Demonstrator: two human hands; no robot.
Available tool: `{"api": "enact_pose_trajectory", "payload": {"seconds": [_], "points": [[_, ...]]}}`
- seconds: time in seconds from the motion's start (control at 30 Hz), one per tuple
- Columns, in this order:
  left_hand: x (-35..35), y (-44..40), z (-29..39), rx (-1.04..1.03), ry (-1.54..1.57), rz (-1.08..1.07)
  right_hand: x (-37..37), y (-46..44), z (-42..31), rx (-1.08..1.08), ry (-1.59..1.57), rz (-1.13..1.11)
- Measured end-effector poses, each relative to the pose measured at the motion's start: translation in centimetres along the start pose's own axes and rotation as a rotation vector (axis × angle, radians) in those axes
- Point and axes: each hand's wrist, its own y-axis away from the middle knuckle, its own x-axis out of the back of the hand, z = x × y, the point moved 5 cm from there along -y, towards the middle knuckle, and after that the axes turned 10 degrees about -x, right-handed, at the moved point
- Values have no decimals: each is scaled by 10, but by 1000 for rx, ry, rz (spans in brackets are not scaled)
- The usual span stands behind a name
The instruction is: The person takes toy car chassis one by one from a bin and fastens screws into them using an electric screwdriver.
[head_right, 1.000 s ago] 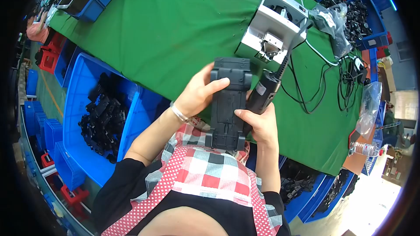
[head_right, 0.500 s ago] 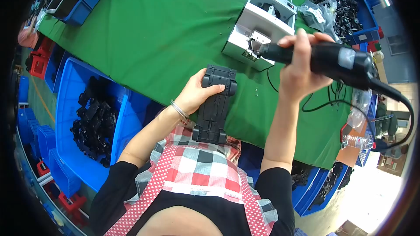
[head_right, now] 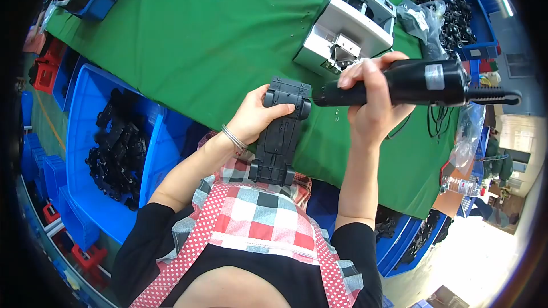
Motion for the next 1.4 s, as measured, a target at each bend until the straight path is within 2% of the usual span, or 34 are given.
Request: {"api": "enact_pose_trajectory", "payload": {"seconds": [0.47,0.7,0.8,0.87,0.9,0.97,1.03,1.1,1.17,1.23,1.27,1.37,1.4], "points": [[0,-2,2,-6,-37,29,-4,21,17,-13,63,-24],[-3,3,12,-22,-87,7,-13,33,20,27,205,-67],[-1,6,14,-26,-145,-53,-7,31,17,12,90,-121],[-5,9,17,73,-146,-172,-1,23,7,-17,-77,-257],[-8,13,17,114,61,-223,6,17,2,10,-142,-295],[-13,19,22,204,236,-347,20,3,-15,80,-267,-163],[-17,18,22,163,208,-367,22,-10,-33,219,-85,29],[-16,9,11,188,72,-332,15,-22,-34,350,36,125],[-19,6,8,194,82,-339,10,-30,-23,408,176,164],[-19,6,4,260,128,-258,4,-35,-6,329,303,189],[-16,5,-2,242,114,-239,2,-37,-8,338,294,131],[-10,5,-7,219,119,-213,4,-44,-11,124,278,109],[-9,4,-6,213,122,-210,5,-39,-7,71,148,85]]}}
